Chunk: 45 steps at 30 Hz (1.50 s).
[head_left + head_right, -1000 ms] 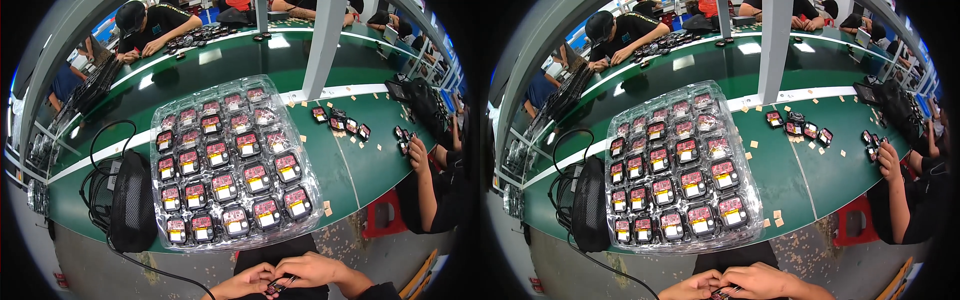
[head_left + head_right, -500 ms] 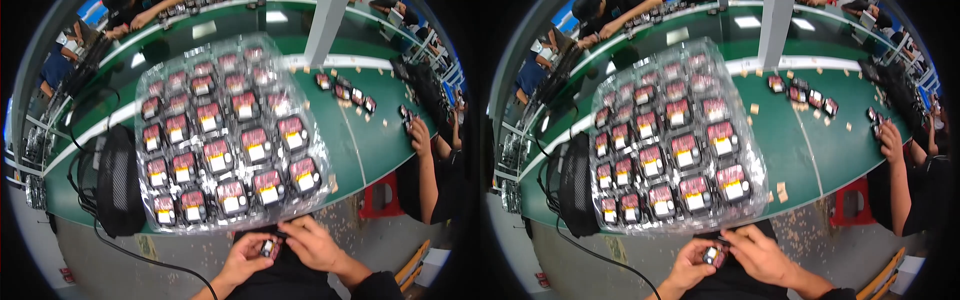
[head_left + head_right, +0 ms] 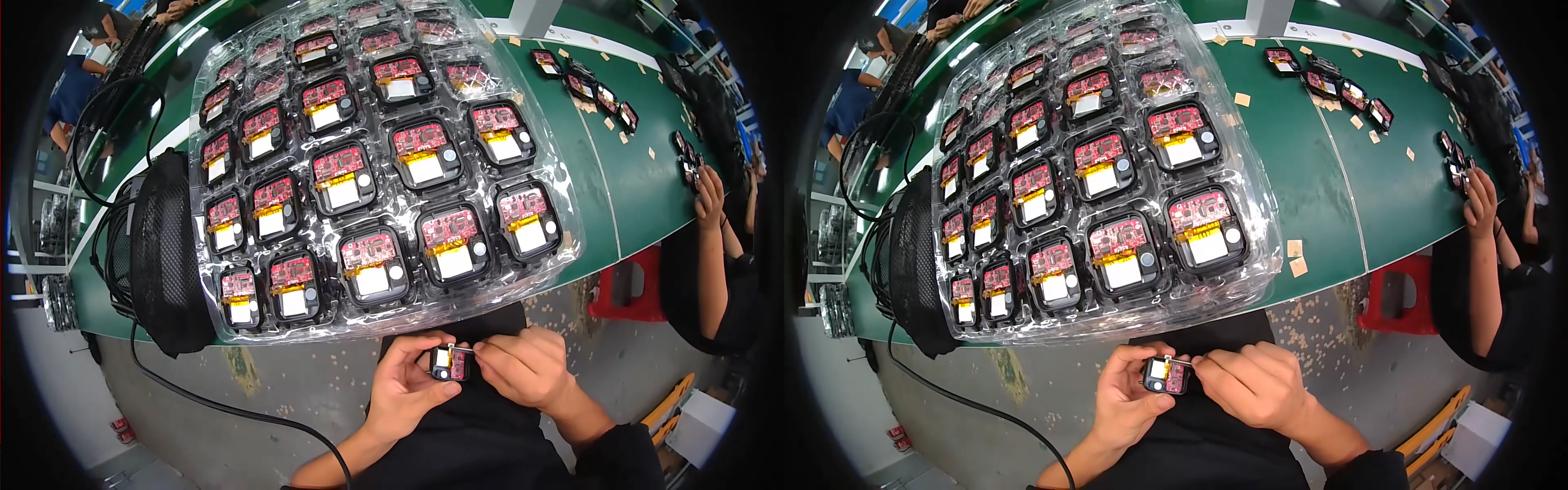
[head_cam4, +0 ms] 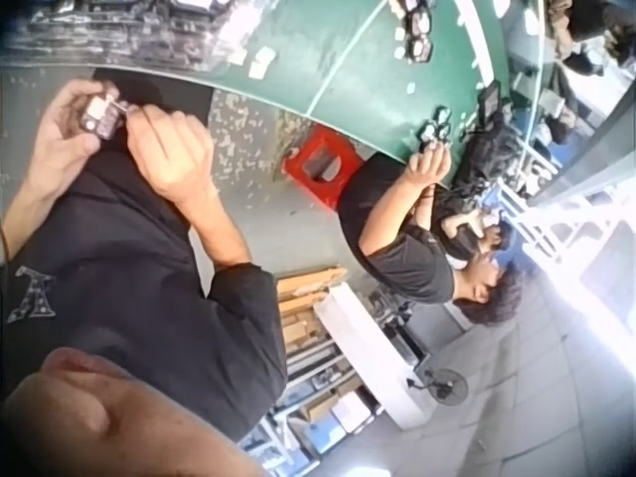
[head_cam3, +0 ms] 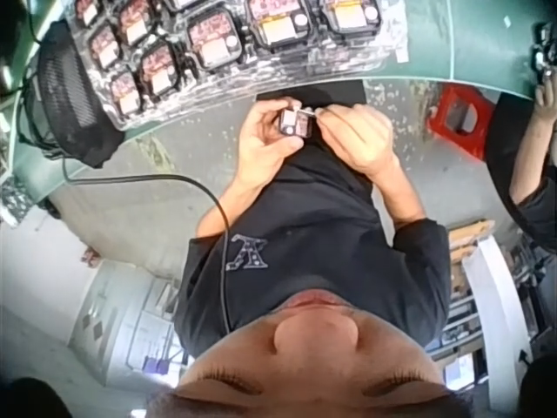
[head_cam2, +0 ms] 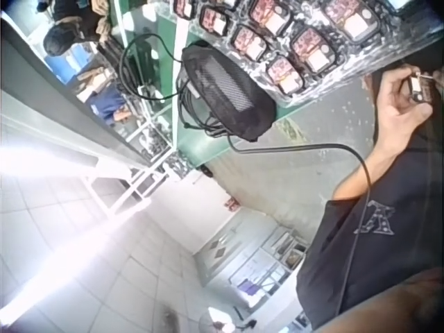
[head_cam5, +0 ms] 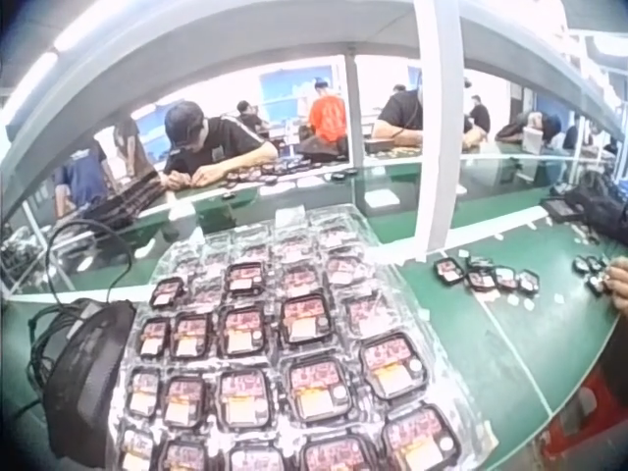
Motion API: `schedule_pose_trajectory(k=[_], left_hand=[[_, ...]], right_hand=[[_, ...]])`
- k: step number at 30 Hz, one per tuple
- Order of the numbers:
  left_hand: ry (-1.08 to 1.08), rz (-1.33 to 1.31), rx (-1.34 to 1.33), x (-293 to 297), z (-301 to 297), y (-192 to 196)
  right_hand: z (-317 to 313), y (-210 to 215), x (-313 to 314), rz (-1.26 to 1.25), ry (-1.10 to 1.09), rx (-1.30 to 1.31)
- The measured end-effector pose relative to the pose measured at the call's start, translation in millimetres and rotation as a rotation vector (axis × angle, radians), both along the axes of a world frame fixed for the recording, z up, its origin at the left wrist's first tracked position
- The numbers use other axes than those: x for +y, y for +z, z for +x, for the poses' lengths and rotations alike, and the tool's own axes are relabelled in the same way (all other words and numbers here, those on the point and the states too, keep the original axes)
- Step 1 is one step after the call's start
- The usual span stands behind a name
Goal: Manually assemble and inspect smart watch or electronic components at a production line bench.
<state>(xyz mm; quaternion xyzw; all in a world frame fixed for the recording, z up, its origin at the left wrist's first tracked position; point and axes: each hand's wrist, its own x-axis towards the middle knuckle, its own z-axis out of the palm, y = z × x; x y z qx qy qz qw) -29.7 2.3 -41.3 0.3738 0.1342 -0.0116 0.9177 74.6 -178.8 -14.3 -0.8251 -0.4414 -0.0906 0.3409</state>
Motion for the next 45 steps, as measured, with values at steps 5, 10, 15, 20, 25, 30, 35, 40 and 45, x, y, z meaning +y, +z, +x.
schedule_pose_trajectory(k=[5, 10, 15, 20, 25, 30, 35, 40, 45], left_hand=[[-0.023, -0.014, -0.014, 0.6, 0.9, -1.6], [-0.017, -0.012, -0.060, 2.3, 4.4, -1.6], [-0.034, 0.017, -0.058, 2.2, 2.0, -1.3], [-0.031, 0.028, -0.024, 1.6, 1.0, 3.6], [0.001, 0.017, 0.004, -2.9, 2.0, 7.9], [0.018, 0.017, 0.035, -6.7, 6.9, 13.0], [0.057, 0.183, -0.015, -7.1, 10.5, 13.5], [0.172, 0.874, -0.245, -10.8, 15.8, 33.1], [0.246, 1.330, -0.626, -12.5, 21.3, 39.9]], right_hand=[[-1.4, -0.1, -0.6, 0.073, -0.012, 0.160], [3.1, -1.0, 0.1, 0.142, -0.002, 0.354], [1.7, -0.1, 1.4, 0.146, -0.019, 0.376], [-5.8, -3.0, 1.9, 0.128, -0.047, 0.317], [-7.6, -4.1, 3.3, 0.132, -0.067, 0.308], [-6.2, 0.2, 1.4, 0.048, -0.097, 0.208], [3.3, 6.5, -0.3, 0.018, -0.029, 0.128], [-9.0, 18.9, -22.3, 0.302, -0.089, 0.619], [-4.9, 53.0, -11.7, 0.229, 0.060, 0.577]])
